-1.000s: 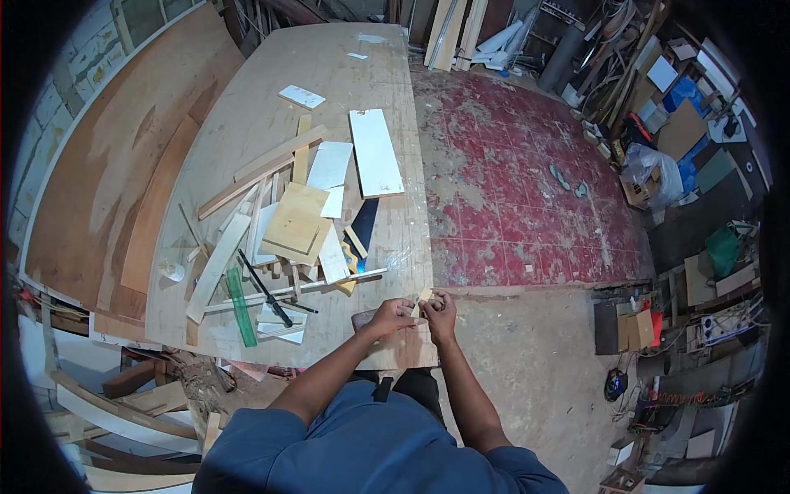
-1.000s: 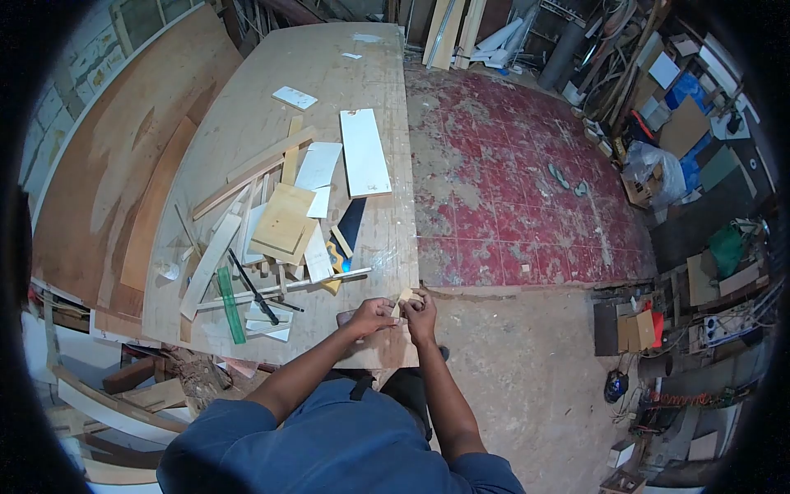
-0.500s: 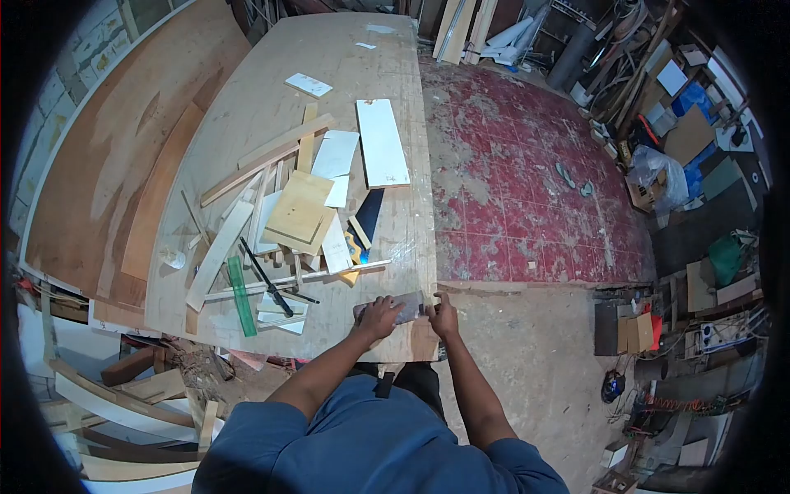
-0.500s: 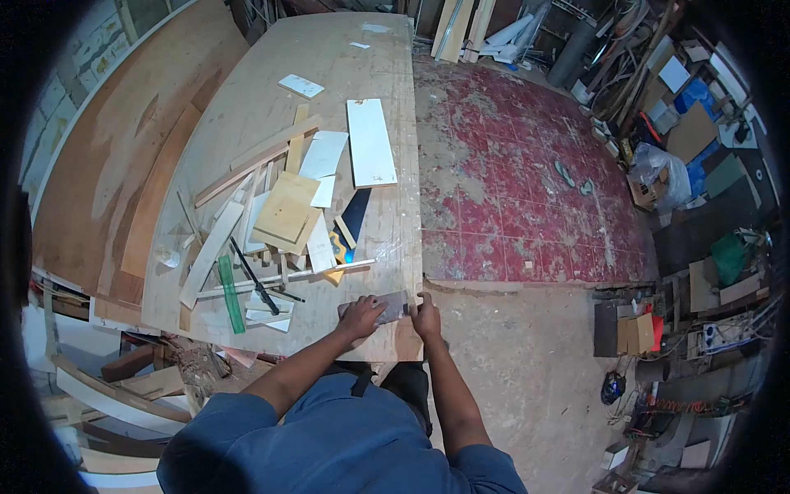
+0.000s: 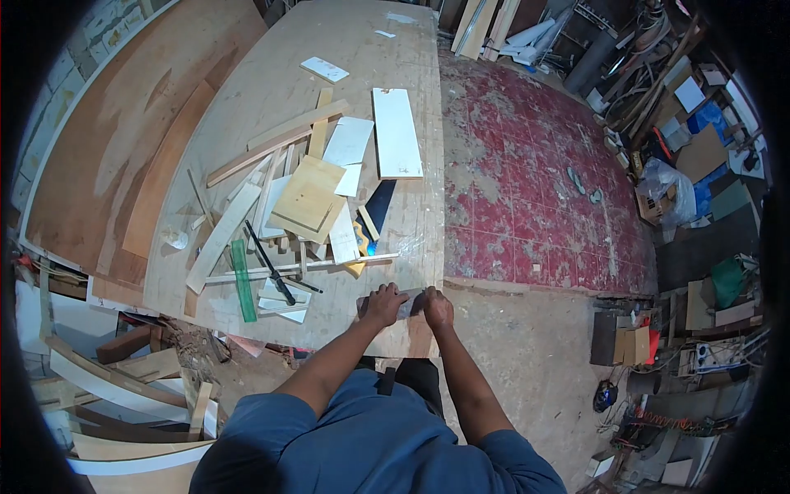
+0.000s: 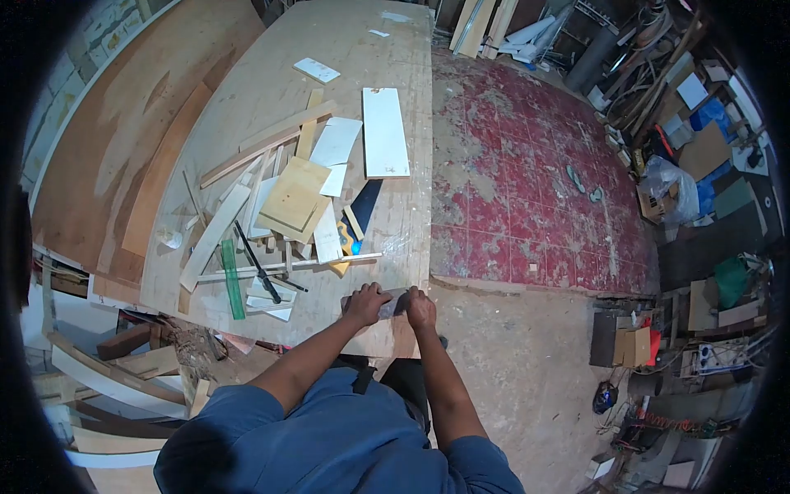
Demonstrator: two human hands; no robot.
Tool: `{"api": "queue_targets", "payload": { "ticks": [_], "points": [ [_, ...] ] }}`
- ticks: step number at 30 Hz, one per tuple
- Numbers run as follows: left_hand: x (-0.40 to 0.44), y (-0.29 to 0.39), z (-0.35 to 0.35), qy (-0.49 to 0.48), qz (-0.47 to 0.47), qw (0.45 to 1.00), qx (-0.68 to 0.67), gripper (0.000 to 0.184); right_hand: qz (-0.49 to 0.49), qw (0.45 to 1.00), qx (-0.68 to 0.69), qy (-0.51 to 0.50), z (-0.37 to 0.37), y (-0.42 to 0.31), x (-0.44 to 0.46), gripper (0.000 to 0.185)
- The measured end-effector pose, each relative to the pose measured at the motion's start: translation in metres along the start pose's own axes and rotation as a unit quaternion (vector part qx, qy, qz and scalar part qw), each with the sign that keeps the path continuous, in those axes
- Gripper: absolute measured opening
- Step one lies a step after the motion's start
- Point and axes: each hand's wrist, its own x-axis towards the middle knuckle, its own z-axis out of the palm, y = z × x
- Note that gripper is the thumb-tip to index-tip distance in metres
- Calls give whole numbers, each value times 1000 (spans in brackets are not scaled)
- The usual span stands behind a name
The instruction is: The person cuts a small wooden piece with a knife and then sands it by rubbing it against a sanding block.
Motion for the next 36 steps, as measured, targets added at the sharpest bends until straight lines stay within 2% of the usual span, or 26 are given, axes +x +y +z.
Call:
{"api": "queue_targets", "payload": {
  "ticks": [3,7,9,10,12,16,18,21,25,27,28,30,31,33,34,36],
  "points": [
    [1,-1,-2,-5,-2,1000,-3,50,3,999,18,35,1,0,-1,17],
    [3,-3,1,3,-9,1000,-7,50,10,999,10,32,-8,-6,1,16],
    [4,-4,2,2,-14,1000,-10,50,26,998,-35,-38,-16,-11,3,17],
    [4,-3,3,3,-15,1000,-13,49,28,998,-35,-39,-21,-13,6,17],
    [6,-4,3,1,-14,1000,-23,49,14,978,-119,-169,-30,-11,15,17],
    [8,-4,-2,-22,-14,1000,-10,49,-30,985,-108,-131,-31,-18,23,18],
    [8,-4,-4,-21,-13,1000,-11,49,19,1000,-14,-17,-27,-25,17,19],
    [7,-6,-1,-16,-7,1000,-13,50,22,1000,22,0,0,-12,10,20],
    [7,-6,2,1,-3,1000,-8,51,28,1000,-3,-12,-6,-14,-2,20],
    [9,-6,0,-8,-3,1000,-14,51,9,995,-67,-78,-16,-15,4,16],
    [9,-7,-1,-17,-6,1000,-21,51,9,995,-68,-76,-21,-16,7,16],
    [9,-7,0,-20,-5,1000,-21,51,22,983,-94,-157,-30,-20,13,18],
    [11,-8,0,-21,-5,1000,-21,51,20,983,-94,-155,-31,-24,19,18],
    [11,-10,0,-10,2,1000,-22,46,62,996,-43,-36,-24,-30,26,21],
    [7,-10,0,-2,9,1000,-25,41,57,996,-45,-42,-19,-28,25,21],
    [5,-10,-1,3,10,1000,-30,41,35,999,-5,10,-6,-25,19,17]
  ]
}}
